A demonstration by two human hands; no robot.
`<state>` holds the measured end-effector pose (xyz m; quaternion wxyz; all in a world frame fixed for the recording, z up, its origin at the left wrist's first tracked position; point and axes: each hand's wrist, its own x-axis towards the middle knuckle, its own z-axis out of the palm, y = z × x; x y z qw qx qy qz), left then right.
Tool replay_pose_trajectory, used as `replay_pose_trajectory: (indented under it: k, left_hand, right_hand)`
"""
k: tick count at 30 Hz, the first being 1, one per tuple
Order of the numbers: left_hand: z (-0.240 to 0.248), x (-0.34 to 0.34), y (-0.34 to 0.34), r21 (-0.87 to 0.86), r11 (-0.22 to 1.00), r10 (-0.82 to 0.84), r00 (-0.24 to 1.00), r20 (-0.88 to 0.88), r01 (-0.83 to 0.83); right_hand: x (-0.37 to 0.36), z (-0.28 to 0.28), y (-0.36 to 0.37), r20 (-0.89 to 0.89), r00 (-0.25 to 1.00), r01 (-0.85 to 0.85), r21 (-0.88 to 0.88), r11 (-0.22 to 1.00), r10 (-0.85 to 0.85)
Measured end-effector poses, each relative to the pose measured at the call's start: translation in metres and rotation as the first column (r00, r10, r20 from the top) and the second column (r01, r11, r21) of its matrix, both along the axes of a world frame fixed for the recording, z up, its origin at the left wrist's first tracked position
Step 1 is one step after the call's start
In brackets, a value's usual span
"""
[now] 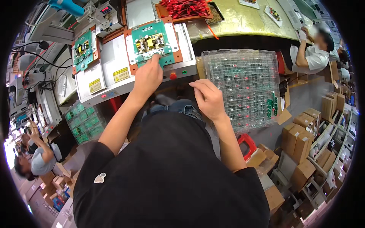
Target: Assembling electronic components and testing circuit boards at an industrial workstation.
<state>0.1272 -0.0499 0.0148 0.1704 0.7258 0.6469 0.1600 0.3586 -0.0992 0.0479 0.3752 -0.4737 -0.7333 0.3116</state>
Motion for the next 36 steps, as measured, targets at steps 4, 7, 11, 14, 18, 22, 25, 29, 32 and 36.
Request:
replay_pose_trajectory:
  k: [4, 7, 11, 14, 18, 22, 25, 29, 32, 36]
  left_hand:
    - [0.002, 0.003, 0.006, 0.016, 0.998, 0.064, 0.997, 0.040, -0.065]
    - [0.011, -0.007, 0.002, 0.044, 0.997, 0.063, 0.995, 0.071, -0.066]
    - [0.007, -0.005, 0.000, 0.025, 1.000, 0.019, 1.000, -0.010, -0.019]
    - [0.004, 0.000, 0.001, -0.035, 0.988, 0.150, 0.986, 0.077, -0.147]
    - [0.027, -0.003, -0.029, 0.003, 0.992, 0.125, 0.981, 0.147, -0.127]
    - [0.029, -0.022, -0.019, 0.363, 0.927, -0.156, 0.979, 0.131, 0.099]
    - [0.061, -0.036, 0.013, 0.631, 0.771, -0.183, 0.979, 0.093, 0.084]
    - [0.096, -0.052, 0.122, 0.817, 0.577, -0.042, 0.999, -0.004, 0.027]
    - [0.140, -0.037, 0.119, 0.704, 0.681, 0.006, 0.963, 0.270, -0.202]
    - [0.094, -0.057, 0.054, 0.573, 0.772, -0.011, 0.896, 0.445, -0.275]
  right_hand:
    - [0.004, -0.006, -0.002, 0.003, 1.000, 0.017, -0.002, 1.000, -0.017]
    - [0.002, -0.006, 0.001, 0.005, 1.000, -0.019, -0.016, 1.000, 0.019]
    - [0.001, -0.007, 0.015, -0.009, 0.996, -0.084, -0.013, 0.996, 0.084]
    - [-0.003, -0.003, 0.028, -0.026, 0.991, -0.129, -0.002, 0.992, 0.129]
    - [-0.001, 0.008, 0.039, -0.004, 0.982, -0.188, 0.049, 0.981, 0.188]
    - [0.003, 0.020, 0.053, -0.027, 0.971, -0.238, 0.026, 0.971, 0.239]
    - [-0.002, 0.036, 0.079, -0.022, 0.951, -0.305, 0.067, 0.950, 0.307]
    - [-0.052, 0.027, 0.164, 0.136, 0.924, -0.374, 0.137, 0.917, 0.357]
    - [-0.104, -0.031, 0.243, 0.380, 0.863, -0.427, 0.201, 0.882, 0.332]
    - [-0.153, -0.046, 0.243, 0.732, 0.565, -0.513, -0.050, 0.857, 0.381]
